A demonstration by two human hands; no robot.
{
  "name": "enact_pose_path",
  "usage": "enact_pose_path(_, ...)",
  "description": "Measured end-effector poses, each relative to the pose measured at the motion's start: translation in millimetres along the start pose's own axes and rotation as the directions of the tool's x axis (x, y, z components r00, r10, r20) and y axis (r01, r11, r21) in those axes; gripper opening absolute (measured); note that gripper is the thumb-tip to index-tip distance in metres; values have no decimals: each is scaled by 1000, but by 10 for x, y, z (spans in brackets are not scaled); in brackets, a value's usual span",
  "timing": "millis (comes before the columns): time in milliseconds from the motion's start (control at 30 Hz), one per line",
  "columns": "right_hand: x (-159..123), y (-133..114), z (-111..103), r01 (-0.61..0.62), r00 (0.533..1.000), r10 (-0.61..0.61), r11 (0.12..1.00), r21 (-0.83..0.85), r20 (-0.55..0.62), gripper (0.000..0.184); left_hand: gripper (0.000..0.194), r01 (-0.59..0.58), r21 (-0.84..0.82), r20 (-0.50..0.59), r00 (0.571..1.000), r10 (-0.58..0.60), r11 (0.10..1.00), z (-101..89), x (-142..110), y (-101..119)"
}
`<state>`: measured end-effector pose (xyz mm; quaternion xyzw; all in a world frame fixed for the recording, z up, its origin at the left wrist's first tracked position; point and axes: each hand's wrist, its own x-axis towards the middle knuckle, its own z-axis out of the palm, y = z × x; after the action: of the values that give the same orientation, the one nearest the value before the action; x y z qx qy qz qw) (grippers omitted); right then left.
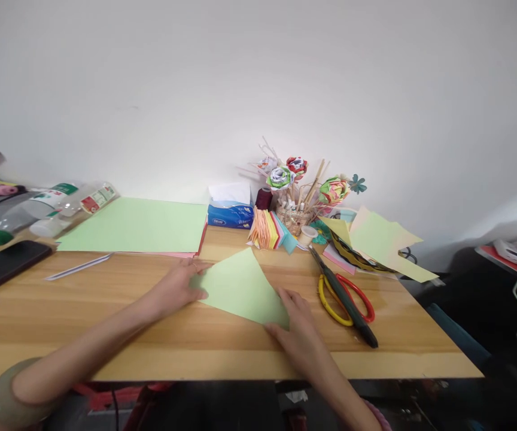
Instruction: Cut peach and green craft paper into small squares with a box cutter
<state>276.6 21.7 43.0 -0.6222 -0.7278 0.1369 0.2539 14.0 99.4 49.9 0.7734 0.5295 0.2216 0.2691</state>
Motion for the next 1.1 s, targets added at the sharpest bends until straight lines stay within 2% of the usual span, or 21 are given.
enact_pose_path(67,-9,7,19,25,999,-25,1000,-1,-29,57,54,7,-22,-40,999,-8,1000,14,-31,-1)
enact_pose_path(200,-48,10,102,99,990,-99,995,-2,-103,62,71,33,-55,-97,995,-38,998,39,-67,-31)
enact_pose_path(267,-67,11,142,147,979,-147,989,-6,-139,65,68,36,-51,-113,993,-41,998,42,-78,-38)
enact_pose_path(400,-109,9,168,214,956,-216,976,-27,-197,71,38,-39,-60,-140,990,30,997,31,-143,-17)
enact_pose_path(500,-155,-28,141,218,938,-229,973,-69,-261,76,11,-156,32,-208,965,159,987,26,-283,5)
enact_pose_path(567,-197,-80,115,229,904,-259,965,-124,-342,78,16,-287,200,-251,909,332,937,35,-425,21)
enact_pose_path(600,-220,-110,102,256,880,-294,955,-150,-372,78,18,-369,302,-257,856,448,879,44,-507,34)
enact_pose_path(667,-263,-166,74,350,830,-389,921,-170,-400,77,21,-523,485,-222,701,677,701,63,-681,81)
enact_pose_path(700,-280,-187,59,410,812,-438,898,-157,-386,76,20,-578,549,-183,621,762,603,69,-768,116)
enact_pose_path(733,-293,-201,41,472,796,-486,872,-133,-361,73,19,-618,586,-141,559,817,524,69,-851,161)
enact_pose_path(767,-301,-210,21,525,784,-526,845,-98,-329,68,20,-652,595,-95,523,847,469,62,-927,211)
enact_pose_path(800,-304,-214,0,566,776,-555,822,-58,-300,59,21,-688,574,-52,511,858,444,45,-993,265)
enact_pose_path(867,-295,-214,-43,608,768,-581,793,22,-269,35,20,-751,439,41,565,824,493,-16,-1086,367)
enact_pose_path(933,-274,-211,-75,614,771,-575,786,76,-274,20,29,-749,226,141,657,740,622,-92,-1110,431)
enact_pose_path(1000,-251,-202,-90,609,782,-576,787,97,-237,16,44,-652,76,254,744,618,754,-140,-1057,440)
enact_pose_path(1033,-241,-190,-91,614,783,-590,784,94,-195,15,46,-596,51,305,773,556,801,-143,-1004,424)
enact_pose_path(1100,-234,-143,-85,639,769,-633,767,66,-84,16,44,-532,84,406,790,458,843,-107,-861,366)
